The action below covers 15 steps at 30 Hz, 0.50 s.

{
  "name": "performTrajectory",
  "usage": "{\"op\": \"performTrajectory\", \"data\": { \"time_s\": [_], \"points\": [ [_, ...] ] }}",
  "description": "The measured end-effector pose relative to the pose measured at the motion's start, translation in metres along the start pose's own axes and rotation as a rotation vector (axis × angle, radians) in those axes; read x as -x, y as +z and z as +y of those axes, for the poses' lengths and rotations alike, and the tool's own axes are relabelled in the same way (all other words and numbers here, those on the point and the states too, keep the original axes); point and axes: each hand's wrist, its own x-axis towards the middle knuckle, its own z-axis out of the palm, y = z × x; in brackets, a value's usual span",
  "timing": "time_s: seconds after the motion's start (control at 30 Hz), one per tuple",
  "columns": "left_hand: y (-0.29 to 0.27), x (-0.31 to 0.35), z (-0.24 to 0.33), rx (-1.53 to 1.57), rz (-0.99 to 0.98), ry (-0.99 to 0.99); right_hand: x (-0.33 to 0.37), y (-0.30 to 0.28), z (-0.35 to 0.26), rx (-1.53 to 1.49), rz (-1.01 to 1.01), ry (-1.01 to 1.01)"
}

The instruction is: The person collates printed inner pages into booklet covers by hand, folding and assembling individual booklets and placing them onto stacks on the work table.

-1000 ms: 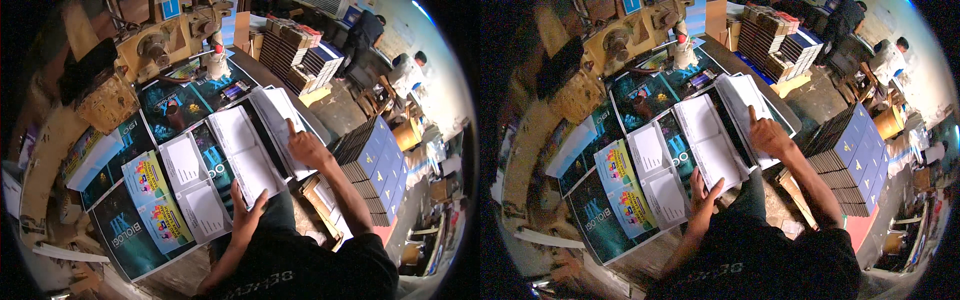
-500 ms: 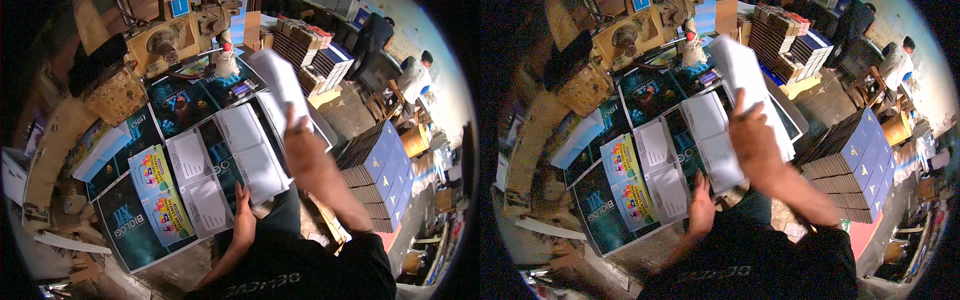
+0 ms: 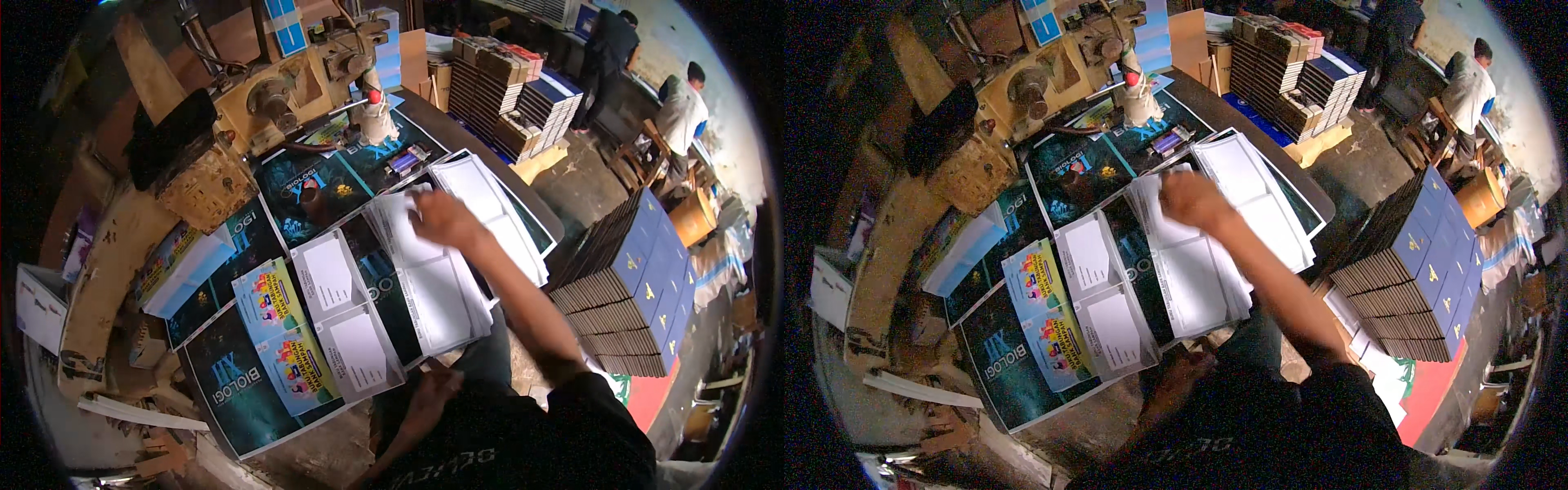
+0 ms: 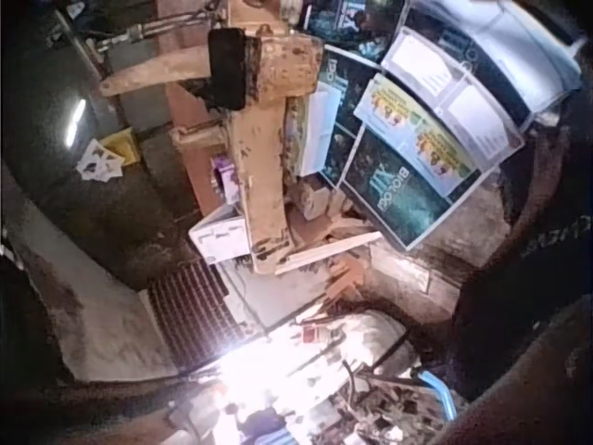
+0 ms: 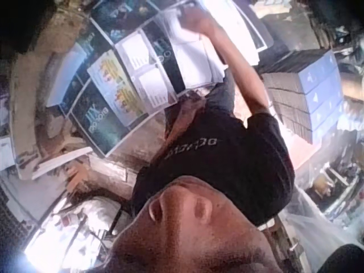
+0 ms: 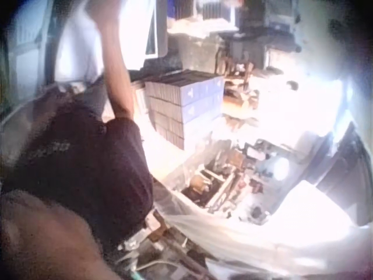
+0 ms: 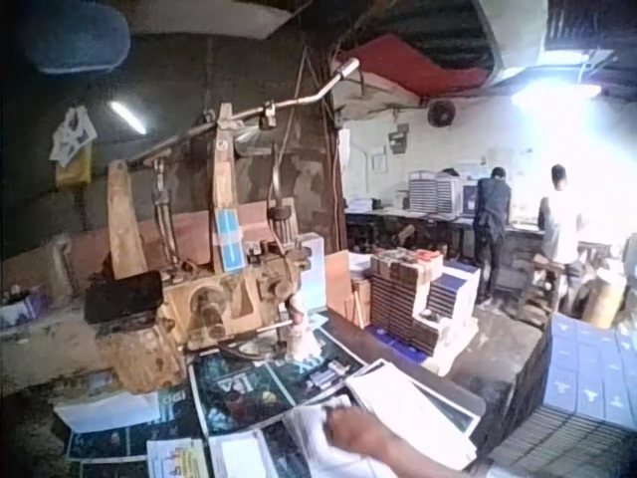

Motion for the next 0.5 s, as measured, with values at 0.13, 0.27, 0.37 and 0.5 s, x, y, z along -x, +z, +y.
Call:
{"op": "performTrajectory", "data": {
  "time_s": [0.13, 0.27, 0.37, 0.5],
  "points": [
    [0.015, -0.036, -0.034, 0.444, -0.182, 0.303, -0.073, -0.01, 0.03, 0.165, -0.109, -0.164],
    [0.025, -0.048, -0.038, 0.932, -0.329, 0.709, -0.08, -0.009, 0.023, 0.203, -0.298, -0.203],
    [0.028, -0.044, -0.008, 1.061, -0.155, 0.538, -0.079, 0.004, 0.042, 0.127, -0.134, -0.247],
    [0.036, -0.029, 0.051, 1.107, 0.013, 0.333, -0.095, 0.019, 0.059, 0.102, -0.155, -0.21]
  ]
}}
